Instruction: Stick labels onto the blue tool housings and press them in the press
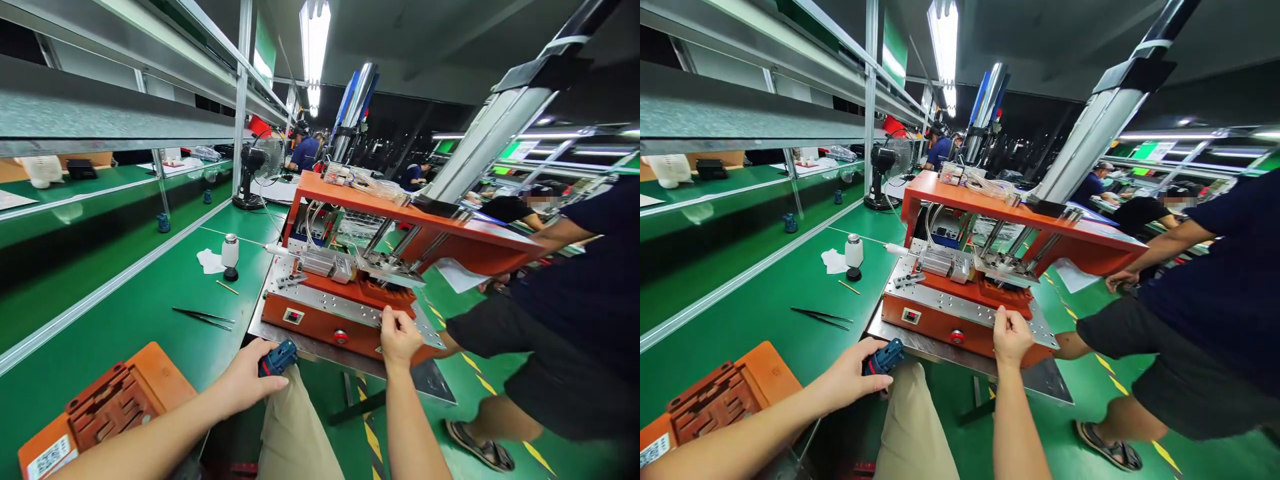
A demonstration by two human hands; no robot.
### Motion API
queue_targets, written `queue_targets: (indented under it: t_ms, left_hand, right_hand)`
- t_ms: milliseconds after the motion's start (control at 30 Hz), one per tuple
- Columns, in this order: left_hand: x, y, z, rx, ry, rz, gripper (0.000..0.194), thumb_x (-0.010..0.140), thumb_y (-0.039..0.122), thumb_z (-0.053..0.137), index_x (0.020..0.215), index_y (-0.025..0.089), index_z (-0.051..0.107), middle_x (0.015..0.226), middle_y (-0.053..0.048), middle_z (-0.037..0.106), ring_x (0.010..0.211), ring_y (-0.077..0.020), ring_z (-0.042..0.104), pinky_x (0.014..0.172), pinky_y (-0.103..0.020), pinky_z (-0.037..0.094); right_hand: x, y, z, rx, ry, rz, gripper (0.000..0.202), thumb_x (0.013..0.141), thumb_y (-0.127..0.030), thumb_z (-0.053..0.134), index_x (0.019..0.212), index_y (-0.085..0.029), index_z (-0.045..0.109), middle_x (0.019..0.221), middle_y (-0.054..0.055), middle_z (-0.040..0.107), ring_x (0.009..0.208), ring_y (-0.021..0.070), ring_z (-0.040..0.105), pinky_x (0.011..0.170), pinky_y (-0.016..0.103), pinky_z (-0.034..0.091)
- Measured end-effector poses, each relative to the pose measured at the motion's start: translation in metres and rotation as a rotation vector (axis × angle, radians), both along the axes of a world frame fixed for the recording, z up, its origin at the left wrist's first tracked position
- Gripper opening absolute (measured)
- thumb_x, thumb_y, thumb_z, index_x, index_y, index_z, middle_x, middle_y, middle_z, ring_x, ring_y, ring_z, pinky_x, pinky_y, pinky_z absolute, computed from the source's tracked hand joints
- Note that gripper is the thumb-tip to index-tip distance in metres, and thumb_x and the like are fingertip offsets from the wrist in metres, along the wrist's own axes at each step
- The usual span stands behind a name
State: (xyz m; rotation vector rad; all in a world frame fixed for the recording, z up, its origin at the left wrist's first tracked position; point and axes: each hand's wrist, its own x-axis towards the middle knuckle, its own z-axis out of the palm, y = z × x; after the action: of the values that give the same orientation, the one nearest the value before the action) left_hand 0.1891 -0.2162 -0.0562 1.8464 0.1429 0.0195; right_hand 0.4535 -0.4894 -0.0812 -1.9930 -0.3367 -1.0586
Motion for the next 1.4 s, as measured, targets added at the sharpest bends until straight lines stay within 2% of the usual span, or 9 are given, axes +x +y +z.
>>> queue_targets:
  t_ms: [100, 333, 767, 1167, 1400]
  left_hand:
    - [0.0009, 0.0021, 0.0007, 0.000, 0.012, 0.020, 0.053, 0.073, 0.039, 0.076, 0.122, 0.017, 0.069, 0.115, -0.011, 0.066, 0.105, -0.0297, 0.065, 0.098, -0.043, 0.049]
    - [0.0017, 0.0055, 0.0010, 0.042, -0.022, 0.096, 0.046, 0.071, 0.040, 0.078, 0.113, 0.022, 0.073, 0.106, -0.008, 0.071, 0.101, -0.0308, 0.068, 0.087, -0.040, 0.056]
    - [0.0024, 0.0099, -0.0017, 0.310, 0.042, -0.037, 0.045, 0.078, 0.039, 0.071, 0.118, 0.019, 0.070, 0.106, -0.008, 0.067, 0.098, -0.0275, 0.064, 0.092, -0.040, 0.048]
    - [0.0021, 0.0093, -0.0005, 0.318, 0.072, -0.037, 0.048, 0.080, 0.045, 0.068, 0.120, 0.018, 0.068, 0.109, -0.010, 0.066, 0.100, -0.0280, 0.062, 0.094, -0.041, 0.046]
    - [0.0020, 0.0093, -0.0021, 0.305, 0.056, -0.016, 0.047, 0.080, 0.046, 0.070, 0.119, 0.020, 0.070, 0.108, -0.008, 0.068, 0.100, -0.0283, 0.064, 0.094, -0.041, 0.048]
  right_hand:
    - [-0.0030, 0.0011, 0.0024, -0.005, 0.007, 0.017, 0.051, 0.093, -0.058, 0.052, 0.058, -0.021, 0.053, 0.054, -0.002, 0.048, 0.054, 0.0145, 0.043, 0.060, 0.029, 0.035]
    - [-0.0048, -0.0014, 0.0008, -0.042, -0.002, 0.026, 0.051, 0.095, -0.058, 0.050, 0.060, -0.022, 0.052, 0.054, -0.002, 0.047, 0.054, 0.0140, 0.042, 0.059, 0.028, 0.034]
    - [-0.0073, -0.0024, -0.0019, -0.063, -0.035, 0.051, 0.045, 0.096, -0.050, 0.052, 0.061, -0.022, 0.050, 0.055, -0.003, 0.045, 0.054, 0.0138, 0.043, 0.060, 0.029, 0.035]
    - [-0.0077, -0.0006, -0.0022, -0.048, -0.098, 0.065, 0.042, 0.097, -0.042, 0.054, 0.060, -0.022, 0.049, 0.054, -0.003, 0.044, 0.053, 0.0130, 0.042, 0.058, 0.028, 0.034]
    - [-0.0080, 0.0002, -0.0020, -0.064, -0.062, 0.038, 0.044, 0.097, -0.046, 0.051, 0.060, -0.023, 0.046, 0.055, -0.003, 0.044, 0.055, 0.0139, 0.042, 0.060, 0.030, 0.035]
